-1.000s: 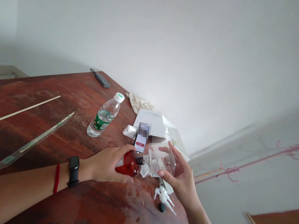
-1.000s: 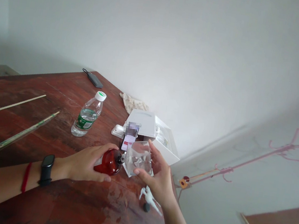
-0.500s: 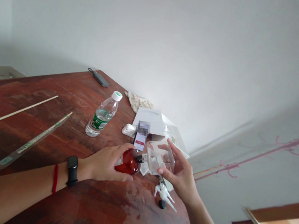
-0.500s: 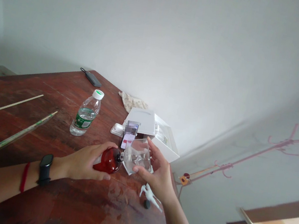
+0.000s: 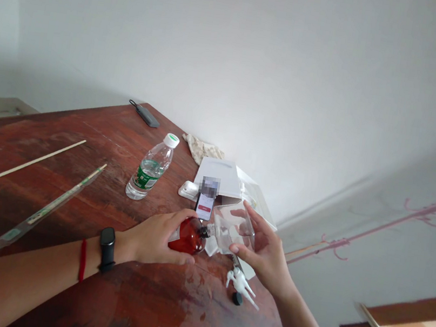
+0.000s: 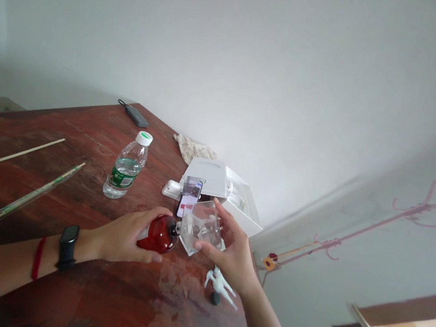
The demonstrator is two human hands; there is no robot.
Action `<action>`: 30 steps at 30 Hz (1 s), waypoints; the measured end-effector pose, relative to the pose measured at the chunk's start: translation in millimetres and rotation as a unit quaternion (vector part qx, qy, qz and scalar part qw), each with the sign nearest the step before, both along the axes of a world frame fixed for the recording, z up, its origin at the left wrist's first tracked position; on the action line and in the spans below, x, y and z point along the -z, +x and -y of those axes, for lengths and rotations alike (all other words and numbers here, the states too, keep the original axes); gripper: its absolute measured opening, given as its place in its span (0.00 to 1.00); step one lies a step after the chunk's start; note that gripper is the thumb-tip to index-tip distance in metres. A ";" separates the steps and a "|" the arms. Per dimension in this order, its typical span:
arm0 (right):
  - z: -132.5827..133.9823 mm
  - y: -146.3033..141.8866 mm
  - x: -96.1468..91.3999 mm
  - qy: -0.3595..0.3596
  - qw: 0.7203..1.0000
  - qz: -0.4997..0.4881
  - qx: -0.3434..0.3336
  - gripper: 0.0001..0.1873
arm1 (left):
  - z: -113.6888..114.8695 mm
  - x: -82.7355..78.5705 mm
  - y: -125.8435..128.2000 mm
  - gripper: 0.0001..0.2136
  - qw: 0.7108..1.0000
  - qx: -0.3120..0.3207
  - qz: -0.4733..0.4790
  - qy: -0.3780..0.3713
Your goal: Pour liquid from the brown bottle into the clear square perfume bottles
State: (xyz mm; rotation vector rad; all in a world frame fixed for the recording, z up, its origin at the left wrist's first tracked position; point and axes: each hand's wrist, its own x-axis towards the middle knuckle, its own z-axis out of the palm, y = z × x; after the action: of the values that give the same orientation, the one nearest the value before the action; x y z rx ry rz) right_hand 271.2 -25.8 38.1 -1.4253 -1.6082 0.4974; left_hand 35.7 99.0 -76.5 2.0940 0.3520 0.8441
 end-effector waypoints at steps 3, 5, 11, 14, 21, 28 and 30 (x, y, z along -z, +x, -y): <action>-0.9 -0.2 -2.1 0.000 1.000 0.001 -0.005 0.45 | 0.1 0.3 0.2 0.39 1.000 0.003 0.001 -0.001; -1.5 -0.5 -3.1 -0.001 1.000 0.006 -0.007 0.46 | 0.3 0.5 0.4 0.39 1.000 0.004 0.003 -0.002; -2.9 -1.7 -5.8 -0.001 1.000 0.016 -0.015 0.46 | -0.4 -0.5 0.3 0.39 1.000 0.008 0.000 -0.007; -3.2 -1.9 -7.3 -0.003 1.000 0.024 -0.008 0.47 | -0.6 -1.0 -0.1 0.39 1.000 0.010 0.001 -0.004; -3.8 -2.7 -10.4 -0.004 0.999 0.040 -0.006 0.48 | -0.7 0.1 0.4 0.39 1.000 0.008 0.001 0.002; -4.7 -2.3 -15.6 -0.020 0.998 0.060 -0.006 0.47 | -3.8 1.1 1.3 0.40 1.000 0.014 -0.002 0.010; -5.1 -1.8 -16.8 -0.025 0.998 0.064 -0.008 0.47 | -4.0 2.1 1.8 0.40 1.000 0.011 -0.007 0.010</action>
State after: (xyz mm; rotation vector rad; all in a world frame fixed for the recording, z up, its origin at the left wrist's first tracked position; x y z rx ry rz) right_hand 269.4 -20.7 54.9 -1.5087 -1.7204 0.4682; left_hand 37.5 103.0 -78.7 2.1189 0.3278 0.8238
